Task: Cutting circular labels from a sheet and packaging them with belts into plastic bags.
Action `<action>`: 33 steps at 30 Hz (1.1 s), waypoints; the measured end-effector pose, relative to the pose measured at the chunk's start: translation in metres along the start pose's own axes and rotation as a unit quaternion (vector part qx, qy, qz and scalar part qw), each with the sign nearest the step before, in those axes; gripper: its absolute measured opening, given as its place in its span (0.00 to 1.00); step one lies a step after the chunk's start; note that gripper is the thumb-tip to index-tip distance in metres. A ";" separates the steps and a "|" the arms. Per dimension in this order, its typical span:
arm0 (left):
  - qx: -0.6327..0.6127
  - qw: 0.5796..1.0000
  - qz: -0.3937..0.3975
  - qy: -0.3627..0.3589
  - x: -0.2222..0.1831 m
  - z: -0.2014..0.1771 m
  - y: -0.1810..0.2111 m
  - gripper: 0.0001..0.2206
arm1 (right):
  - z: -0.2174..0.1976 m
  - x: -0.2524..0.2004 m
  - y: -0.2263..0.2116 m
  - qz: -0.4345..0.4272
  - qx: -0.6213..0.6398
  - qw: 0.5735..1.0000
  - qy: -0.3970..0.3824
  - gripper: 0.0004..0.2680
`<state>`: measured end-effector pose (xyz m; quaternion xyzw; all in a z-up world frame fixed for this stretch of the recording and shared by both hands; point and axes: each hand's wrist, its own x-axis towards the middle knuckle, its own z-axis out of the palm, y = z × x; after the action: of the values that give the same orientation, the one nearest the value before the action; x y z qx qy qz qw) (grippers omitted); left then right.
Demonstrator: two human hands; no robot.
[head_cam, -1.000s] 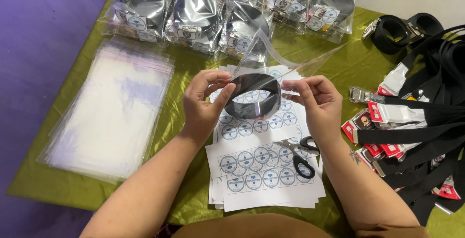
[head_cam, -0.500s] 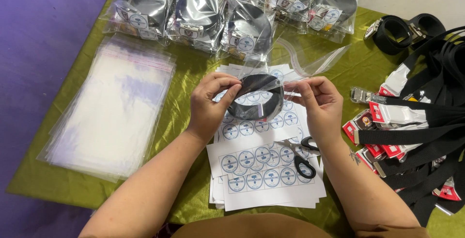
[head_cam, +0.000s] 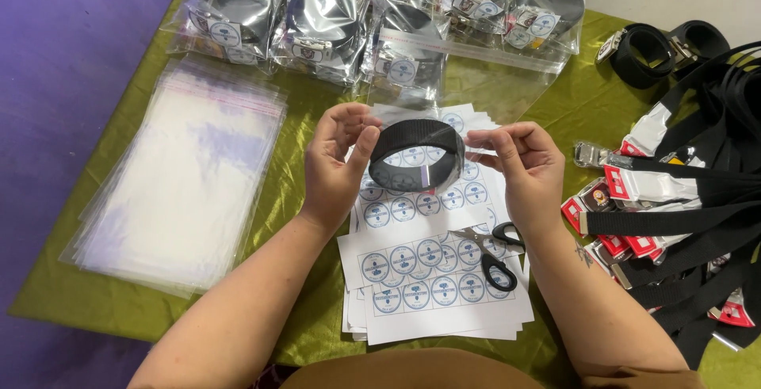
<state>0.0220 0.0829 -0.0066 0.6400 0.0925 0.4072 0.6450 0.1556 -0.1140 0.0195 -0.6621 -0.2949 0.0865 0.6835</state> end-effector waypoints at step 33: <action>-0.023 0.998 0.053 0.008 0.008 -0.009 0.018 0.11 | -0.005 0.003 0.009 -0.113 0.002 0.994 -0.007 0.05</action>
<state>0.0142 0.0915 0.0110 0.6256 0.0542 0.4482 0.6362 0.1629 -0.1159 0.0115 -0.6223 -0.3730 0.0138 0.6881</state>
